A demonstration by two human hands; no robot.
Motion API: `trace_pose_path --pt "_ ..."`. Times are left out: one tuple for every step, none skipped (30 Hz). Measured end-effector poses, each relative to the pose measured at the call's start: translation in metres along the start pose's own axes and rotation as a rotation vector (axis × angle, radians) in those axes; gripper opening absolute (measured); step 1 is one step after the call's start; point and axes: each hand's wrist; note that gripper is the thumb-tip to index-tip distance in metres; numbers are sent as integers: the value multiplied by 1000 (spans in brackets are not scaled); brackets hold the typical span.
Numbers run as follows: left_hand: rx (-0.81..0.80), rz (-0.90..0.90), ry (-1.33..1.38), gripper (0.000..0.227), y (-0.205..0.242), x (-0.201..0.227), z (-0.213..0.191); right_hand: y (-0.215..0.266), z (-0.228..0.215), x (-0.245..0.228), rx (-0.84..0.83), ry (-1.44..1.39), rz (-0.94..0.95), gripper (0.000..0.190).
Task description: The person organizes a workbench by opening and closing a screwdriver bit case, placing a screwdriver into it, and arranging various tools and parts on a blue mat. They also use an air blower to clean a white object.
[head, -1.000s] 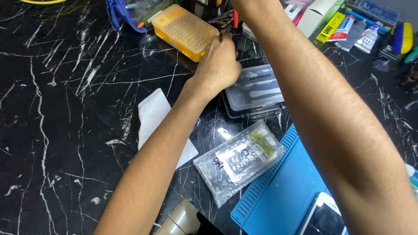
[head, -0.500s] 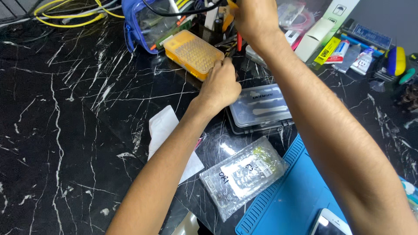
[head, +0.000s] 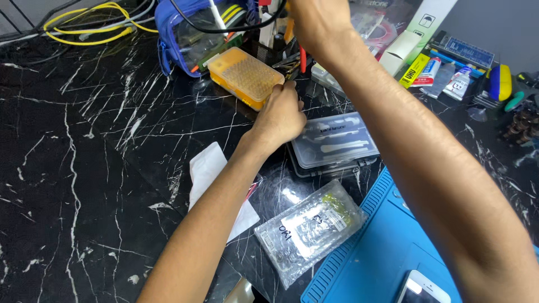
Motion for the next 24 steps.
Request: trace_pose_path --pt "-10 -18 -6 66 0 1 -2 -2 -4 -6 -69 63 1 18" --pt "-12 -19 -5 66 2 3 -2 6 -5 -4 -71 63 2 18" --pt "-17 -28 1 61 3 6 -5 11 -5 -3 50 -80 43 26" --pt "-22 -36 7 56 4 8 -7 16 -5 -1 170 -224 81 36" --pt "-21 -41 8 56 3 7 -5 21 0 7 167 -227 79 36" --pt "-19 -23 7 55 3 5 -3 25 6 16 92 -175 154 28" --pt "-20 -3 8 55 2 5 1 32 10 27 14 -120 229 30" --pt "-22 -7 10 55 6 4 1 33 -3 18 9 -121 228 30" --pt "-31 -7 15 52 5 6 -1 28 -16 12 -21 -87 205 30" --pt "-39 -7 21 49 4 9 -2 24 -30 7 -50 -53 183 33" --pt "-39 -6 23 49 1 7 0 24 -24 6 -50 -51 182 33" --pt "-12 15 18 43 -2 5 3 24 -19 6 -42 -93 149 30" --pt "12 34 12 38 -3 2 7 26 -13 5 -38 -136 118 29" --pt "9 31 14 38 -1 3 5 24 -10 4 -43 -136 118 29" --pt "-15 13 14 40 1 5 4 22 -9 5 5 -77 100 31" --pt "-40 -4 13 41 3 8 2 19 -8 5 52 -18 82 36" --pt "-37 2 11 41 1 3 8 18 -5 4 58 -15 83 36" --pt "-16 41 13 39 -2 -2 15 17 -3 3 103 -36 70 38" --pt "5 75 15 36 -3 -8 21 17 1 0 144 -61 55 41" --pt "8 77 14 36 -5 -7 18 15 3 3 148 -61 54 41" --pt "-6 66 19 39 -4 -5 17 16 7 5 160 -82 53 33" --pt "-20 56 24 43 -3 -4 15 17 10 7 172 -103 51 28" --pt "-19 59 24 43 -3 -2 14 16 8 10 173 -100 51 28" --pt "-29 49 14 43 -2 0 12 16 6 12 95 -198 103 46"
Point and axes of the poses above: each hand's wrist, its own y-axis away from the middle knuckle, its own z-axis out of the palm, x = y × z, and after that the axes turned 15 degrees about x, right-handed
